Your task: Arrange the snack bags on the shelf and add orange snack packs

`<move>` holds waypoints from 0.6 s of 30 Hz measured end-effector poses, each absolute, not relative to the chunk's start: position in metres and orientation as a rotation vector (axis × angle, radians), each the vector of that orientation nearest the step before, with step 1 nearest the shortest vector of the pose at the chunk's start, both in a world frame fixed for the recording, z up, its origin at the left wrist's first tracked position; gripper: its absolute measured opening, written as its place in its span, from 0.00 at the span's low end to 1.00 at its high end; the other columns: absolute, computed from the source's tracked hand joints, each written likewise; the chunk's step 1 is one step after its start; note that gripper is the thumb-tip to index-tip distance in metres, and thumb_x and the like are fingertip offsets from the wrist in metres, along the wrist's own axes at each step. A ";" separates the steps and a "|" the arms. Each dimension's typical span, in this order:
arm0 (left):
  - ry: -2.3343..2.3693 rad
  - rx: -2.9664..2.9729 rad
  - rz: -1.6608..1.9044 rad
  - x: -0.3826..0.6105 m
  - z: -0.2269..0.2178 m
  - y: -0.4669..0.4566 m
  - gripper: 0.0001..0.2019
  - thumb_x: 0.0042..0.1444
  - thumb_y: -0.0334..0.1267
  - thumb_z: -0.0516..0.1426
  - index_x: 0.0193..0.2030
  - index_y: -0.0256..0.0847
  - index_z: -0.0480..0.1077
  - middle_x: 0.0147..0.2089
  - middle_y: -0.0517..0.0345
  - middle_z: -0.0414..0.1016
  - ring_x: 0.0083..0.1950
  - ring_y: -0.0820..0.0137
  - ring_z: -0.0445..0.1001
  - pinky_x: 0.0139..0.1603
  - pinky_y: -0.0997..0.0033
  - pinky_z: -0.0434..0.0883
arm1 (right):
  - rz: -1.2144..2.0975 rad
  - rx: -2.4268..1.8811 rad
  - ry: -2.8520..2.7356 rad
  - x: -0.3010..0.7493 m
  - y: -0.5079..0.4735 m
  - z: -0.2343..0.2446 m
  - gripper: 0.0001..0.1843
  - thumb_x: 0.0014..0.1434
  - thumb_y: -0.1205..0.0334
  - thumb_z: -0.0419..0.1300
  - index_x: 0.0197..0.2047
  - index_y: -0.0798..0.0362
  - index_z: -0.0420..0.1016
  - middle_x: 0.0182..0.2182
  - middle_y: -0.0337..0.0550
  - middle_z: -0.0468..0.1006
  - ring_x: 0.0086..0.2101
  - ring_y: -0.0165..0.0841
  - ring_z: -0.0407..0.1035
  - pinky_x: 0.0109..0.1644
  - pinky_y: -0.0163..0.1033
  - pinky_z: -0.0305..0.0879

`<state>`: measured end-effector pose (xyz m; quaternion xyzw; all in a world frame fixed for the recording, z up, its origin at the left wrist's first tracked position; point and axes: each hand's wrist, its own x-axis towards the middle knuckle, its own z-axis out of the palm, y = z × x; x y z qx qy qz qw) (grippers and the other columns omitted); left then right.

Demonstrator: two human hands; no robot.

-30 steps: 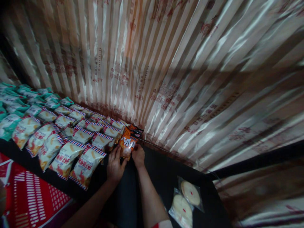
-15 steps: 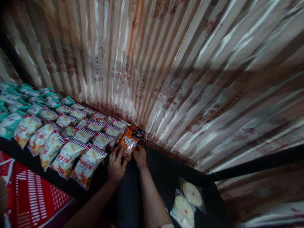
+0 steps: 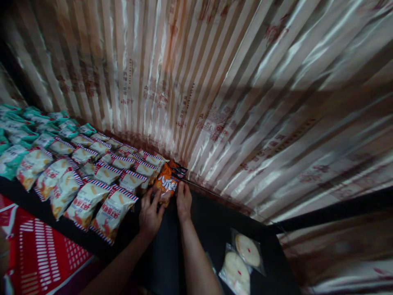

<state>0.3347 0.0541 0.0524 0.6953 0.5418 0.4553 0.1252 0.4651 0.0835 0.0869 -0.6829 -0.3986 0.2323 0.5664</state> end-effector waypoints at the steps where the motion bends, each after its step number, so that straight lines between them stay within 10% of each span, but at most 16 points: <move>1: 1.580 2.027 1.326 0.335 0.052 0.054 0.24 0.56 0.31 0.56 0.61 0.40 0.64 0.63 0.42 0.57 0.64 0.53 0.56 0.60 0.53 0.63 | 0.554 -1.598 -0.957 0.463 0.083 0.089 0.26 0.55 0.39 0.52 0.41 0.53 0.74 0.32 0.42 0.79 0.29 0.33 0.68 0.34 0.37 0.63; 18: 1.576 2.066 1.314 0.334 0.055 0.049 0.28 0.57 0.31 0.55 0.65 0.42 0.58 0.65 0.44 0.55 0.64 0.53 0.55 0.60 0.52 0.64 | 0.536 -1.594 -0.944 0.457 0.091 0.086 0.25 0.51 0.42 0.59 0.42 0.54 0.74 0.37 0.44 0.78 0.37 0.36 0.70 0.46 0.39 0.64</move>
